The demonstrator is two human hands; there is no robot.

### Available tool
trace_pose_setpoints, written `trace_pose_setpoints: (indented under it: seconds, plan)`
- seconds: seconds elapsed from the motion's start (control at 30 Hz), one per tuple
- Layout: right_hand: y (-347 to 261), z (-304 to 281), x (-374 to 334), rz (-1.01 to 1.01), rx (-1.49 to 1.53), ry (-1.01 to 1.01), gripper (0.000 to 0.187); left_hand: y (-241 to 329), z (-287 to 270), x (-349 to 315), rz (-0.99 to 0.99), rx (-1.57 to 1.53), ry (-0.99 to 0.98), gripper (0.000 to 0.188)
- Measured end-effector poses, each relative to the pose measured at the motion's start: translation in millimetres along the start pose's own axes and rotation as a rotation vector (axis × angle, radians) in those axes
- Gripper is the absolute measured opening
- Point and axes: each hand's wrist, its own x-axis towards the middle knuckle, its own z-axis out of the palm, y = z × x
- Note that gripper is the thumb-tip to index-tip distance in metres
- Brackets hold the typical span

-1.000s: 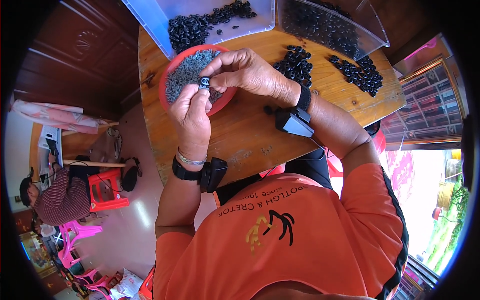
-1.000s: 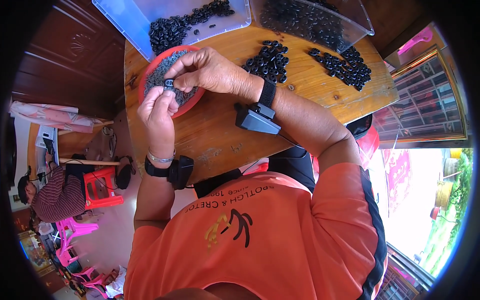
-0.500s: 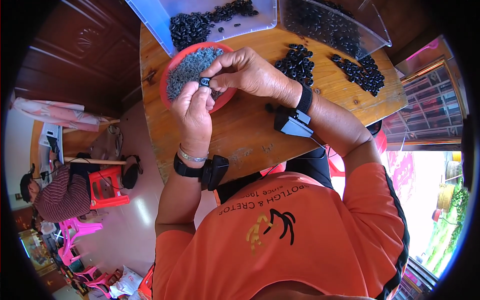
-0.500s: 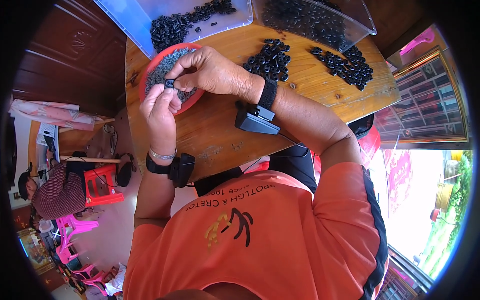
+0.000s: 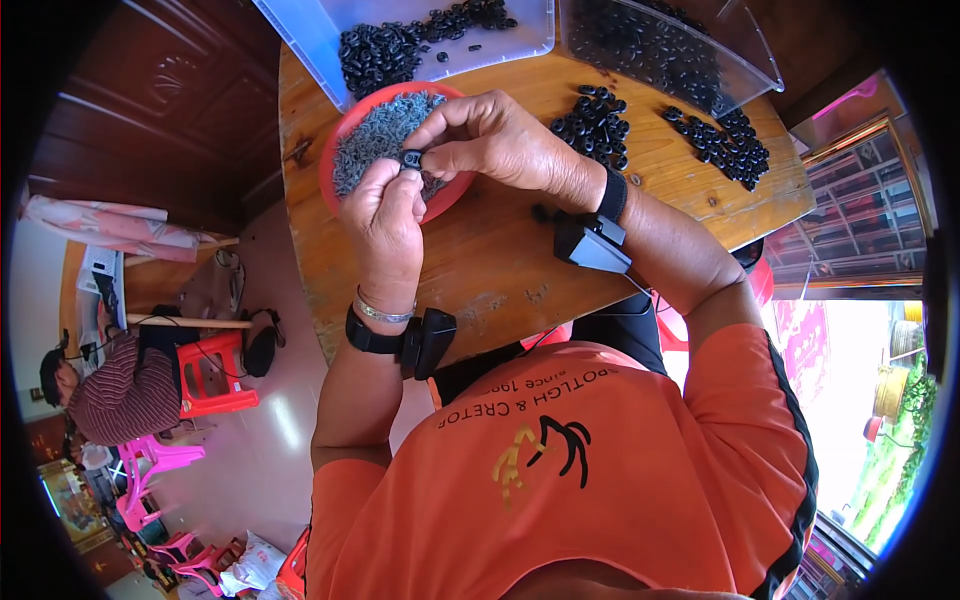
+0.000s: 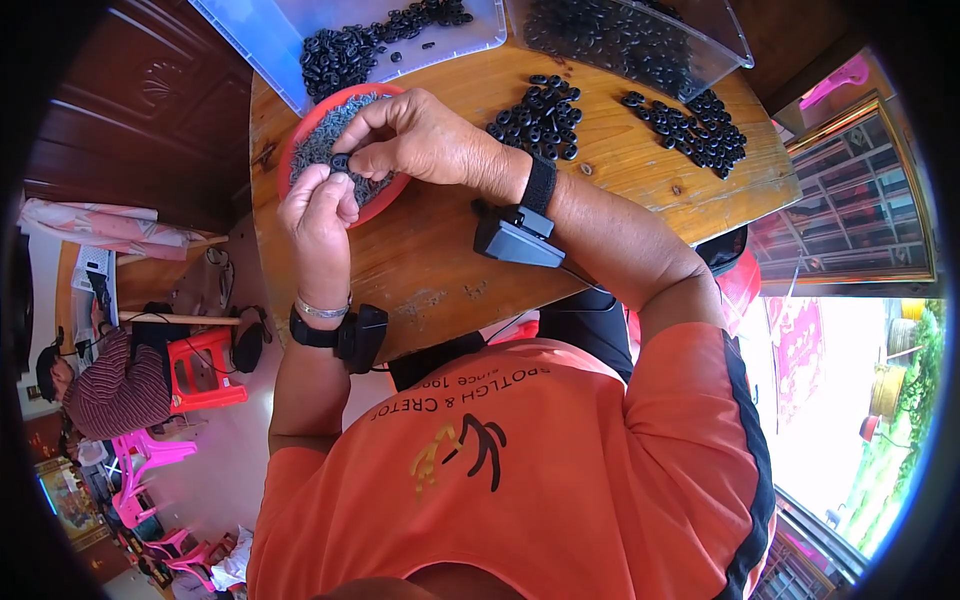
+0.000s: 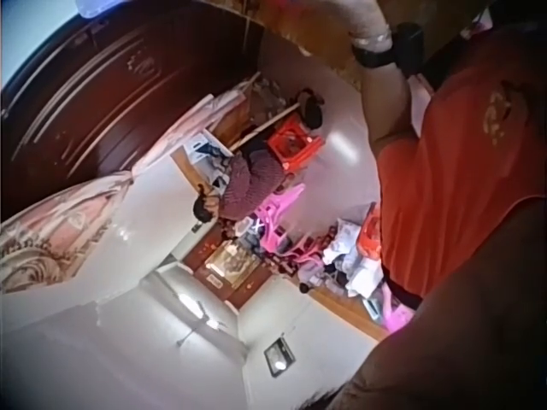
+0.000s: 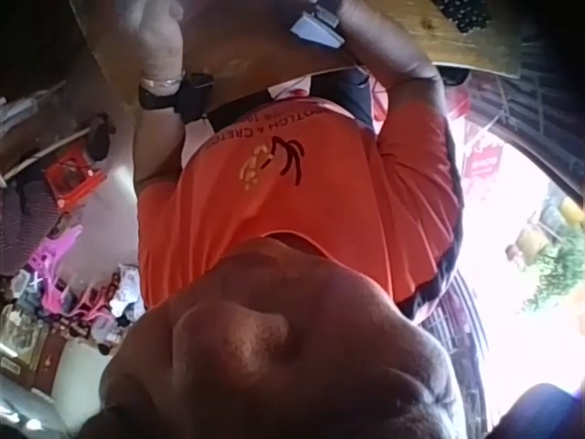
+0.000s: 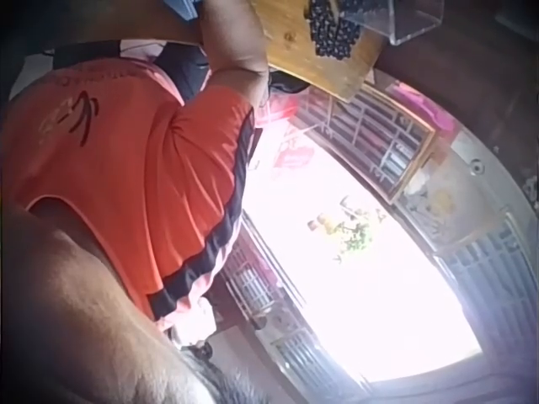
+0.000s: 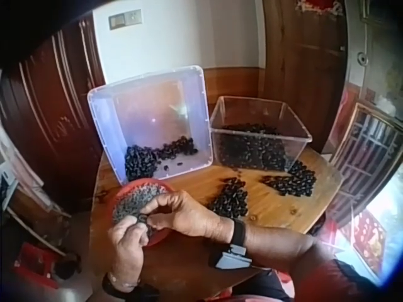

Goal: Inspecting and sorting small black components from a pile into a red bowl and plastic containers.

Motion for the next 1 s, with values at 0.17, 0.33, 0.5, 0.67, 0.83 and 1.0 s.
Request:
trace_pose_setpoints:
  seconds: [0.17,0.33,0.5,0.67,0.83,1.0]
  plan:
    - [0,3,-1,-0.099,-0.139,0.025,0.017,1,-5,1,-0.024,0.071,-0.050,0.016]
    - [-1,3,-1,-0.161,-0.216,0.016,0.018,-1,-5,0,0.018,0.133,-0.063,0.019]
    - [-3,-2,-1,-0.068,-0.156,-0.024,0.019,0,-4,2,0.003,0.111,-0.095,0.018]
    - [-4,-12,1,-0.013,-0.121,-0.107,0.019,4,-12,6,-0.148,0.011,-0.141,0.027]
    - [-4,-12,1,0.013,-0.153,-0.124,0.020,2,-15,10,-0.178,0.058,-0.201,0.030]
    - [-1,-12,1,-0.002,-0.165,-0.130,0.021,8,-10,8,-0.162,0.109,-0.183,0.026]
